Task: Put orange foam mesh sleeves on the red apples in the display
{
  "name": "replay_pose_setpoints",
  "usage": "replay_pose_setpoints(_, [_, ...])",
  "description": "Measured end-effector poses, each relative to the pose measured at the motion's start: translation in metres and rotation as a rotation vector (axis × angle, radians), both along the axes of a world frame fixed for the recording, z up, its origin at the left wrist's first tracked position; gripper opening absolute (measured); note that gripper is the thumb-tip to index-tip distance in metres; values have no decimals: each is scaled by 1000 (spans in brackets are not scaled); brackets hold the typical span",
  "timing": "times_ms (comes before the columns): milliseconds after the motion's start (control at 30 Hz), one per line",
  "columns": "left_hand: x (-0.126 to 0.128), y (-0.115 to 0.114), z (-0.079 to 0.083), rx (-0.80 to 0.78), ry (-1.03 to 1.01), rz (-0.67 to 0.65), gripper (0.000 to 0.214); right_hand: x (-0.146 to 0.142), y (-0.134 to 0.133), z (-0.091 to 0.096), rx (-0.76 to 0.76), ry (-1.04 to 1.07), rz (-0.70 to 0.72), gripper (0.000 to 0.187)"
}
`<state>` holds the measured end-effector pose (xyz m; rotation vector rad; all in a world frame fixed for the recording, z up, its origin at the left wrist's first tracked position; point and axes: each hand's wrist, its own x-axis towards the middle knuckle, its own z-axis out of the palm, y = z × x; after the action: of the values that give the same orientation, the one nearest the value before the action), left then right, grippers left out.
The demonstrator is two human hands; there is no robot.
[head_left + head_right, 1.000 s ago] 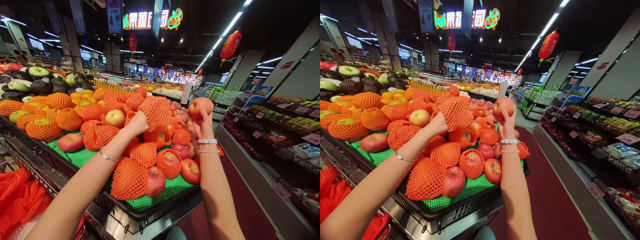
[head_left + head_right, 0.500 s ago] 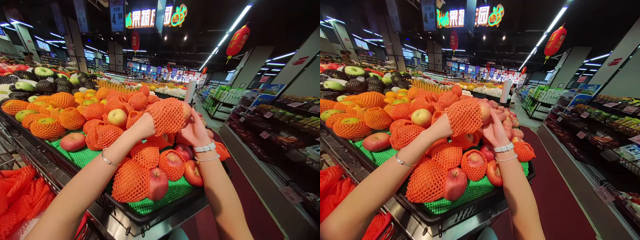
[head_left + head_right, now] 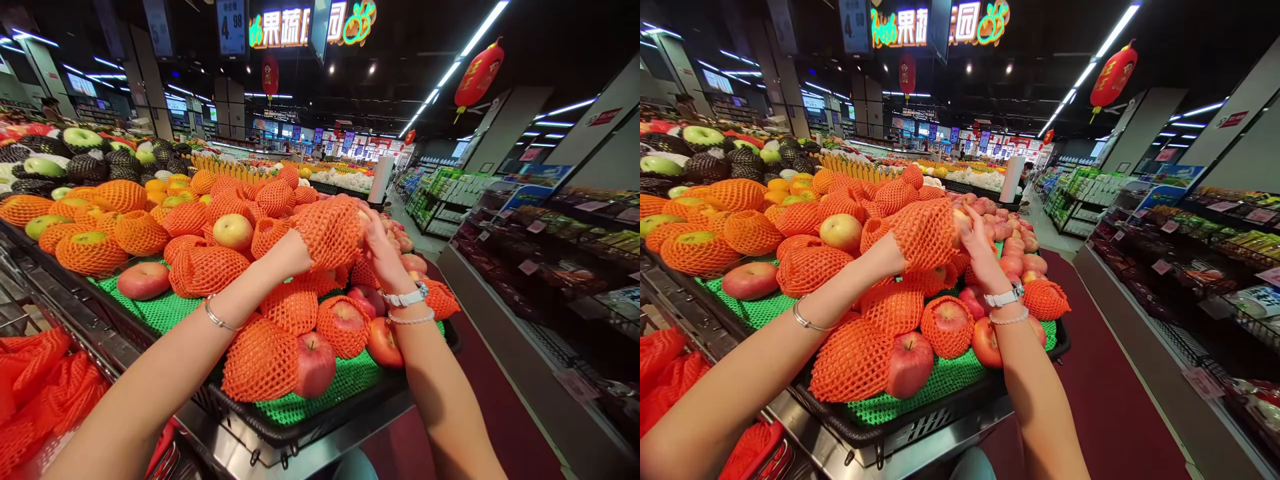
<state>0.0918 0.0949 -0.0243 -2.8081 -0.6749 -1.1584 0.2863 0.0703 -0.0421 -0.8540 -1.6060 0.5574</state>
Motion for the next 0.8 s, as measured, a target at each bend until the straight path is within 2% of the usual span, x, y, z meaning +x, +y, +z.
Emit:
replay_pose_setpoints(133, [4,-2,0,12,17,-68,40,-10,-4,0,-61,-110,-42,85])
replay_pose_setpoints(267, [7,-1,-2,17,-16,-103,39,-9,-1,-1,-82,-78,-16,83])
replay_pose_setpoints(333, [6,-1,-2,25,-21,-106,36,-6,-1,-1,-75,-55,2,78])
replay_pose_setpoints(433, [4,-2,-2,26,-12,-40,31,-8,-5,1,-26,-20,3,68])
replay_pose_setpoints(533, [1,-3,-1,8,-3,55,25,-13,-13,5,83,-14,-73,55])
replay_pose_setpoints(667, [1,-5,0,-2,-3,100,23,-15,-18,7,218,-1,-173,31])
replay_pose_setpoints(800, [2,-6,0,-6,-9,77,20,-12,-16,7,166,2,-172,29])
